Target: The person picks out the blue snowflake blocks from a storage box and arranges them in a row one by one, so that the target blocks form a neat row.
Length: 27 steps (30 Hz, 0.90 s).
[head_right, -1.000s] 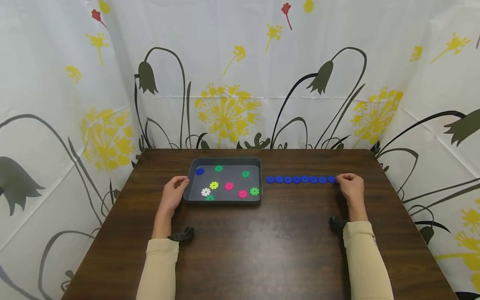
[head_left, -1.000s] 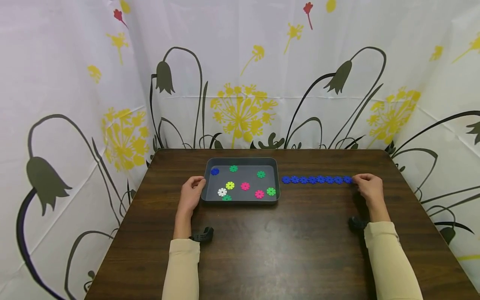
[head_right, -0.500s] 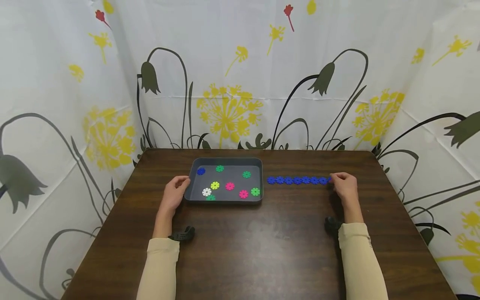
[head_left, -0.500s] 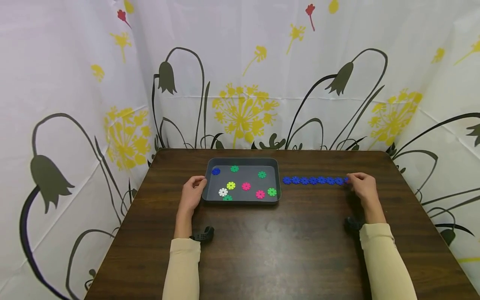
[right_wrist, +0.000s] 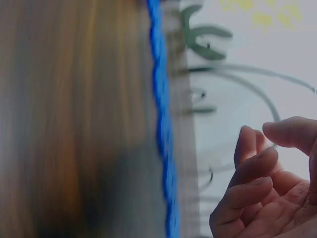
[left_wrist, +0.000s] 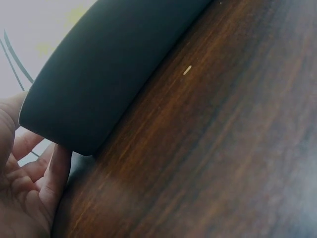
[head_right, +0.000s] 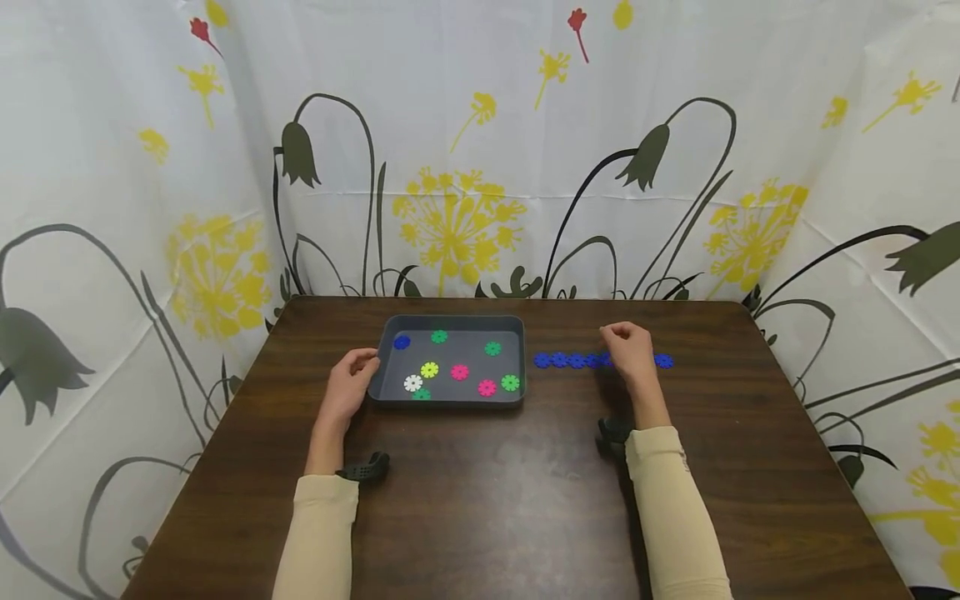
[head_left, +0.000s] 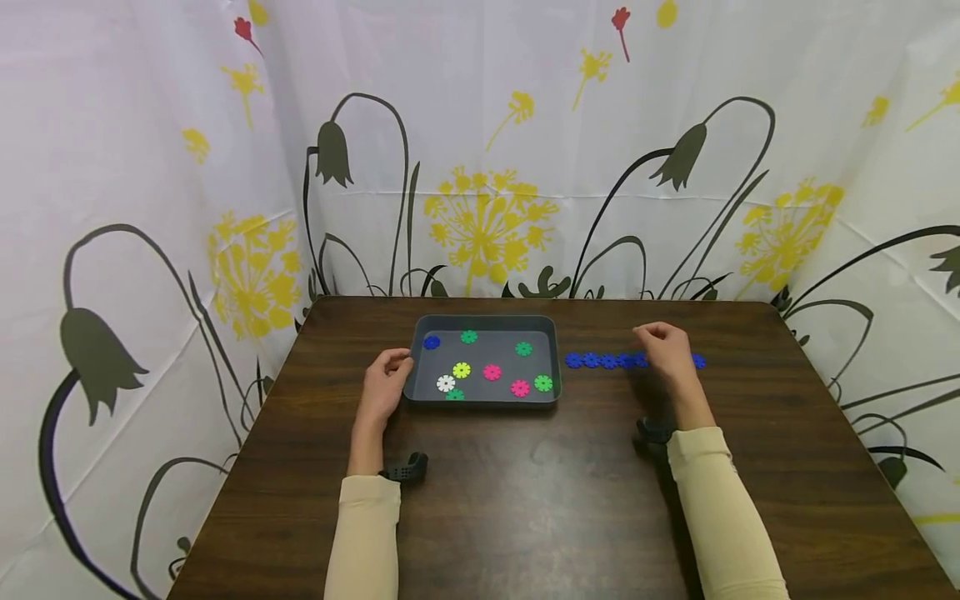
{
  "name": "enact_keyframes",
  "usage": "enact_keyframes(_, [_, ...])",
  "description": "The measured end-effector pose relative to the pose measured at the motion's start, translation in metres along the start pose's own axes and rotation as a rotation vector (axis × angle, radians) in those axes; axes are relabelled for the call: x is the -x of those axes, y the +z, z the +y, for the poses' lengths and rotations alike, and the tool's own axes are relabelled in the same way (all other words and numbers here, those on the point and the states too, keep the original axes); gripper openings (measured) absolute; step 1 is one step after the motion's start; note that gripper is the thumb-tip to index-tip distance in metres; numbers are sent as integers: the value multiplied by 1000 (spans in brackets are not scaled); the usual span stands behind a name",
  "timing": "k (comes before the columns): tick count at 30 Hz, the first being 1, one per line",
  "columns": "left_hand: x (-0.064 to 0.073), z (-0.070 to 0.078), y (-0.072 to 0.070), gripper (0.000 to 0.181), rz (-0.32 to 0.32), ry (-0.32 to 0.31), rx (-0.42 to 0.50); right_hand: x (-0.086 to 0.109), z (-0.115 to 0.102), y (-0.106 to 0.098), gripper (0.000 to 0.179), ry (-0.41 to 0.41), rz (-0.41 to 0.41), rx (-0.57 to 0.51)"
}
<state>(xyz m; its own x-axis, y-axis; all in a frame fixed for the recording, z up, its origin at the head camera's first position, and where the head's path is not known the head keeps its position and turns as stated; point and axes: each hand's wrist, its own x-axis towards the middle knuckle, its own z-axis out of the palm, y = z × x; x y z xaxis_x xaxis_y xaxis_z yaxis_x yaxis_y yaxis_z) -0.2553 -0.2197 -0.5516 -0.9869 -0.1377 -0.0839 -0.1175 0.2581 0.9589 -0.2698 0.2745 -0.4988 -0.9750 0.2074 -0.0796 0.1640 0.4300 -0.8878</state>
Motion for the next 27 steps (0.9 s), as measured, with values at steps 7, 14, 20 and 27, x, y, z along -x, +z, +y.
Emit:
enact_keyframes(7, [1, 2, 0, 40, 4, -4, -25, -3, -25, 46, 41, -38, -27, -96])
enact_keyframes(14, [3, 3, -2, 41, 11, -9, -50, -2, -39, 82, 36, -60, -80, -173])
enact_keyframes(20, [2, 3, -2, 41, -5, -11, -41, 1, -52, 106, 31, -86, -97, -215])
enact_keyframes(27, [2, 1, -3, 41, -3, -9, -43, 6, -65, 138, 23, -96, -122, -194])
